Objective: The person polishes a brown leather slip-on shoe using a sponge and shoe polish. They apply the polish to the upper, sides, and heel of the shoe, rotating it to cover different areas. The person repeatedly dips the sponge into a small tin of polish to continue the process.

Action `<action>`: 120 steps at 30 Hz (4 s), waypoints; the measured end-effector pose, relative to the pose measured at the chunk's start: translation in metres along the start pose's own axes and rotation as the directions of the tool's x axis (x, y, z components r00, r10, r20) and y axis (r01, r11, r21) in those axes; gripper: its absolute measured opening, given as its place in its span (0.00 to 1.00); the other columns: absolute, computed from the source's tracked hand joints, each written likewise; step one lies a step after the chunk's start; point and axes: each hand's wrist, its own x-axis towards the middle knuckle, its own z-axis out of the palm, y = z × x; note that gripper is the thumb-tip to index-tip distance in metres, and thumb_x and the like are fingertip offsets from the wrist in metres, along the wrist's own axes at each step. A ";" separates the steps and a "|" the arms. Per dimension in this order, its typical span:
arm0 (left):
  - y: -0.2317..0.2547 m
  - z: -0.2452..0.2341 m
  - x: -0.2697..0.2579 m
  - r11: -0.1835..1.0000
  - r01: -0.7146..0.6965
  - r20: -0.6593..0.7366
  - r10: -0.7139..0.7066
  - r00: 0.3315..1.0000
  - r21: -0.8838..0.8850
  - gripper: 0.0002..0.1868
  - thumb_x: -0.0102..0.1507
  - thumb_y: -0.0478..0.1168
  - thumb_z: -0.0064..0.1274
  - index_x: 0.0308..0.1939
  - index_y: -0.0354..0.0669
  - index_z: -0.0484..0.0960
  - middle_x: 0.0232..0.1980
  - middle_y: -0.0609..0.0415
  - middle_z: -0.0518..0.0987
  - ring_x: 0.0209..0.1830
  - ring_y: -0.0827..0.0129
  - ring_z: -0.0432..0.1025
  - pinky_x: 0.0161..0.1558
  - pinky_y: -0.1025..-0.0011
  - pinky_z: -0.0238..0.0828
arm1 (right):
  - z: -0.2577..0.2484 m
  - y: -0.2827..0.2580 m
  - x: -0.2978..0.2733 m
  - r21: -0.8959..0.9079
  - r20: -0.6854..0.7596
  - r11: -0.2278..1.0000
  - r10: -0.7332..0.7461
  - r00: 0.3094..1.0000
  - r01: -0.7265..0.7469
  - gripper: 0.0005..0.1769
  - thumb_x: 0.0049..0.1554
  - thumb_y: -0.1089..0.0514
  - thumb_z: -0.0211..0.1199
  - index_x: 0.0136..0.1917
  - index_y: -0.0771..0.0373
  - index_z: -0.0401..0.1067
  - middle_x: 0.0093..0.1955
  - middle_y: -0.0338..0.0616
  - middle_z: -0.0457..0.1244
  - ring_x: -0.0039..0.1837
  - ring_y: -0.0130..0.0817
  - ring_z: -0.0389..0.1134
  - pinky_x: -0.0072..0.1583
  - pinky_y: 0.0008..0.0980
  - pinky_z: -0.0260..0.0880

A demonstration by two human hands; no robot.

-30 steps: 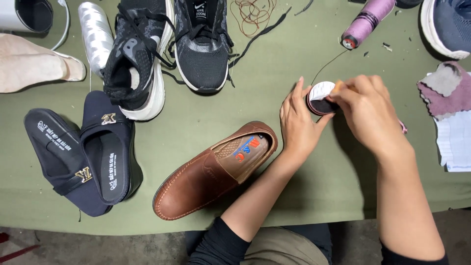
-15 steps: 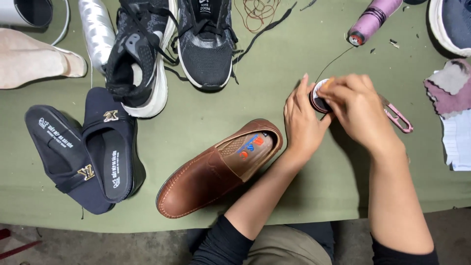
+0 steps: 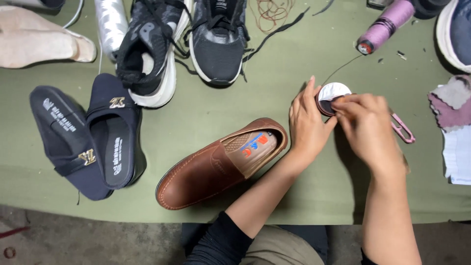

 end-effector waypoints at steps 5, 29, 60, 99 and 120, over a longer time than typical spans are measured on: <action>-0.001 0.002 -0.002 1.000 0.014 -0.001 -0.015 1.000 -0.006 0.56 0.52 0.38 0.67 0.80 0.41 0.50 0.70 0.53 0.74 0.75 0.50 0.65 0.72 0.52 0.62 | 0.002 0.002 0.003 -0.046 -0.002 0.996 0.071 0.998 -0.071 0.09 0.67 0.64 0.66 0.60 0.59 0.82 0.55 0.46 0.68 0.57 0.51 0.62 0.61 0.43 0.61; -0.004 0.008 -0.006 1.000 0.006 -0.043 -0.006 0.999 -0.016 0.55 0.54 0.35 0.63 0.82 0.43 0.49 0.71 0.52 0.72 0.77 0.52 0.64 0.76 0.54 0.62 | 0.015 0.008 -0.002 -0.065 -0.050 0.995 0.066 0.997 -0.070 0.08 0.73 0.65 0.67 0.62 0.57 0.83 0.57 0.46 0.71 0.58 0.49 0.66 0.64 0.44 0.62; -0.019 -0.348 -0.086 0.787 -0.100 0.172 -0.008 0.985 0.609 0.58 0.37 0.54 0.83 0.70 0.53 0.72 0.65 0.54 0.76 0.62 0.57 0.71 0.64 0.62 0.70 | 0.024 -0.093 -0.067 0.731 0.326 -0.682 0.341 0.882 -0.007 0.33 0.67 0.50 0.63 0.82 0.57 0.63 0.78 0.70 0.57 0.67 0.62 0.65 0.64 0.53 0.69; -0.015 -0.259 -0.009 0.940 0.311 0.015 -0.312 0.950 -0.138 0.25 0.56 0.53 0.65 0.52 0.49 0.78 0.53 0.56 0.79 0.55 0.67 0.75 0.60 0.71 0.68 | 0.055 -0.145 0.006 0.952 -0.047 0.276 0.551 0.833 -0.129 0.38 0.66 0.40 0.53 0.79 0.65 0.57 0.74 0.56 0.61 0.66 0.44 0.69 0.64 0.28 0.67; 0.053 -0.205 -0.015 0.890 -0.198 0.626 -0.119 0.771 0.412 0.10 0.52 0.42 0.46 0.37 0.53 0.77 0.42 0.54 0.69 0.44 0.50 0.63 0.36 0.43 0.57 | 0.043 -0.129 0.011 0.964 0.206 -0.255 0.548 0.810 -0.073 0.39 0.63 0.48 0.59 0.81 0.67 0.56 0.77 0.55 0.59 0.66 0.46 0.68 0.65 0.31 0.71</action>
